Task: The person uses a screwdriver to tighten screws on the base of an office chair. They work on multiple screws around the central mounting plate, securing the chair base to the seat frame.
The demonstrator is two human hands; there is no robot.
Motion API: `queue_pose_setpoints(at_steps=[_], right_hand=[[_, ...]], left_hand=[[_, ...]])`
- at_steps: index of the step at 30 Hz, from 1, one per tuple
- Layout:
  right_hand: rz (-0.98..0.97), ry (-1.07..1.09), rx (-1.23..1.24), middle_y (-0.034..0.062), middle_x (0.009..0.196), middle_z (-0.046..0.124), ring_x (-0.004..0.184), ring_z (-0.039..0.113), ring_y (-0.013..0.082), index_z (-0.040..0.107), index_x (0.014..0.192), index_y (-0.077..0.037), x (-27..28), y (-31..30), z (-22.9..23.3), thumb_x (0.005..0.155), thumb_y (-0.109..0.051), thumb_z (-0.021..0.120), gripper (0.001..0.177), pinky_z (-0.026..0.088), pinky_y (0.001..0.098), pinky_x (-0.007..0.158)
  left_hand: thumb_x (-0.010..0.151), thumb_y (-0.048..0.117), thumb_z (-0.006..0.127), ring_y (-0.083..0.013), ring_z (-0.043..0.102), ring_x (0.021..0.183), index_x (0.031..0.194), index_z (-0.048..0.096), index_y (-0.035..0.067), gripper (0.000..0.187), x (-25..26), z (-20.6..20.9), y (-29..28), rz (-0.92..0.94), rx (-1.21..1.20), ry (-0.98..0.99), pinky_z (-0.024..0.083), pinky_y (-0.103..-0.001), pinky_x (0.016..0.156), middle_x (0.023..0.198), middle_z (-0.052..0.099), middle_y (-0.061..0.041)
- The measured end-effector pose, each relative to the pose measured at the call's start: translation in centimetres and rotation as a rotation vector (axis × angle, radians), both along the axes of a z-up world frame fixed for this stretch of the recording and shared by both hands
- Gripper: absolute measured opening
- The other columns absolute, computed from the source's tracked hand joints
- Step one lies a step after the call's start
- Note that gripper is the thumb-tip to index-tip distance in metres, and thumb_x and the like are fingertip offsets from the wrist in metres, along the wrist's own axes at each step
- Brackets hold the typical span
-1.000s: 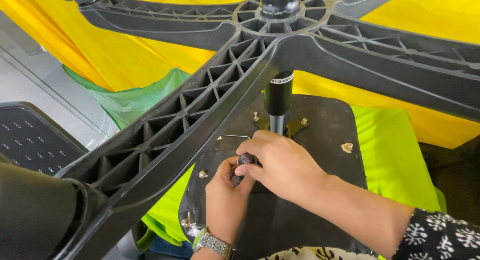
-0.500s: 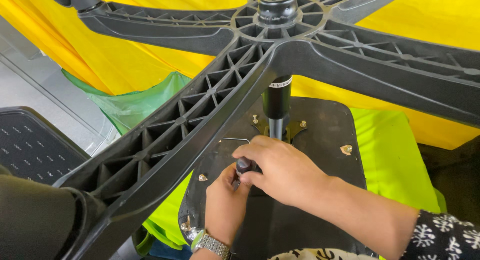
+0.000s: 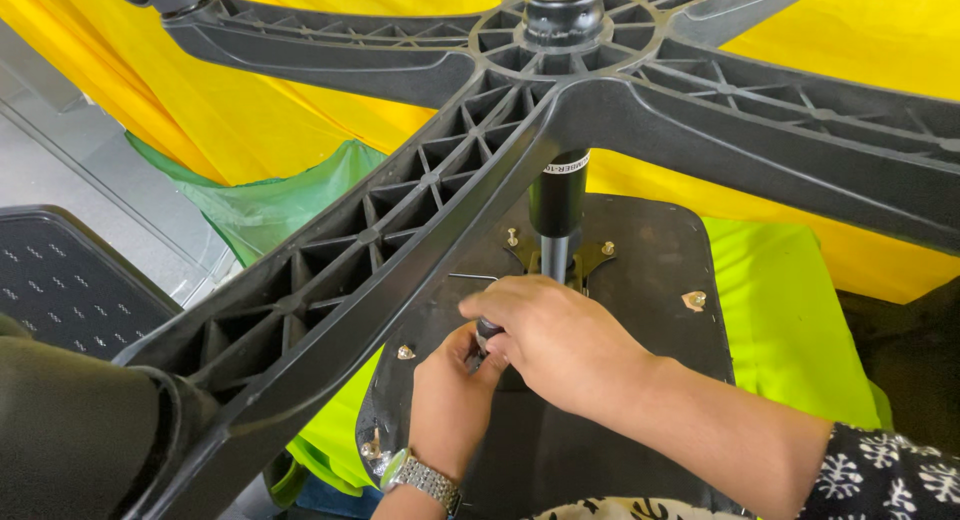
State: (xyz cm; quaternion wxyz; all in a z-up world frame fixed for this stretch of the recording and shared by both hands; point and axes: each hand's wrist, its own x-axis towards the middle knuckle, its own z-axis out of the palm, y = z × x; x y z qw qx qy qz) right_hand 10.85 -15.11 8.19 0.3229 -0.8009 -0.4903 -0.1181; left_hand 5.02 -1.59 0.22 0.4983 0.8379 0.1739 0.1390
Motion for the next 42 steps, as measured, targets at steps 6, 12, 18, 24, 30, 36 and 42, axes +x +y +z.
queue_pose_setpoints(at_steps=[6,12,18,24,30,36,42], right_hand=[[-0.243,0.346,-0.299,0.0047,0.094,0.069,0.092,0.068,0.0290,0.071,0.109,-0.014,0.2,0.5,0.2,0.081,-0.033,0.077,0.035,0.054,0.0424,0.080],[-0.033,0.085,-0.050,0.0096,0.099,0.069,0.094,0.067,0.0344,0.070,0.113,-0.007,0.1,0.1,-0.1,0.077,-0.017,0.074,0.037,0.052,0.0454,0.077],[-0.092,0.252,-0.090,0.0079,0.092,0.071,0.086,0.070,0.0296,0.071,0.102,-0.009,1.0,0.6,-0.5,0.081,-0.019,0.074,0.023,0.055,0.0416,0.075],[-0.191,0.295,-0.191,0.0095,0.089,0.070,0.086,0.069,0.0306,0.070,0.104,-0.010,1.0,1.0,-0.6,0.082,-0.026,0.076,0.027,0.054,0.0427,0.076],[-0.090,0.272,-0.067,0.0112,0.108,0.072,0.097,0.070,0.0328,0.067,0.113,-0.005,1.0,0.7,-1.6,0.086,-0.010,0.067,0.027,0.055,0.0429,0.083],[-0.037,0.257,-0.093,0.0131,0.110,0.072,0.100,0.071,0.0337,0.066,0.118,-0.003,1.9,0.4,-2.1,0.082,0.001,0.061,0.037,0.055,0.0428,0.085],[-0.159,0.213,-0.080,0.0148,0.106,0.071,0.098,0.068,0.0374,0.066,0.117,-0.004,2.6,1.0,-2.1,0.084,-0.013,0.071,0.036,0.053,0.0448,0.083]], left_hand=[[0.083,0.026,0.076,-0.0271,0.079,0.081,0.114,0.072,0.010,0.035,0.1,-0.2,-0.5,0.093,-0.036,0.152,0.058,-0.035,0.073,0.085,0.078,-0.017],[0.083,0.023,0.074,-0.0279,0.079,0.082,0.110,0.074,0.006,0.032,0.2,-1.0,-0.2,0.020,-0.003,-0.035,0.058,-0.037,0.072,0.089,0.079,-0.015],[0.075,0.029,0.083,-0.0272,0.077,0.090,0.110,0.074,0.009,0.041,0.5,-2.5,-0.1,0.088,0.043,0.087,0.059,-0.037,0.078,0.095,0.078,-0.017],[0.079,0.027,0.080,-0.0260,0.076,0.090,0.127,0.067,0.013,0.051,0.7,-6.3,0.9,0.067,0.083,0.213,0.058,-0.039,0.082,0.106,0.078,-0.010],[0.081,0.019,0.076,-0.0287,0.070,0.096,0.113,0.073,0.014,0.033,0.3,-9.7,2.1,-0.040,0.292,0.218,0.055,-0.040,0.088,0.105,0.077,-0.006],[0.080,0.014,0.075,-0.0290,0.064,0.111,0.116,0.069,0.015,0.037,0.1,-10.5,1.9,-0.036,0.349,0.182,0.050,-0.041,0.096,0.111,0.076,-0.003],[0.078,0.011,0.074,-0.0309,0.063,0.114,0.127,0.066,0.016,0.050,-0.3,-9.8,1.5,-0.029,0.339,0.166,0.049,-0.042,0.097,0.116,0.074,-0.005]])
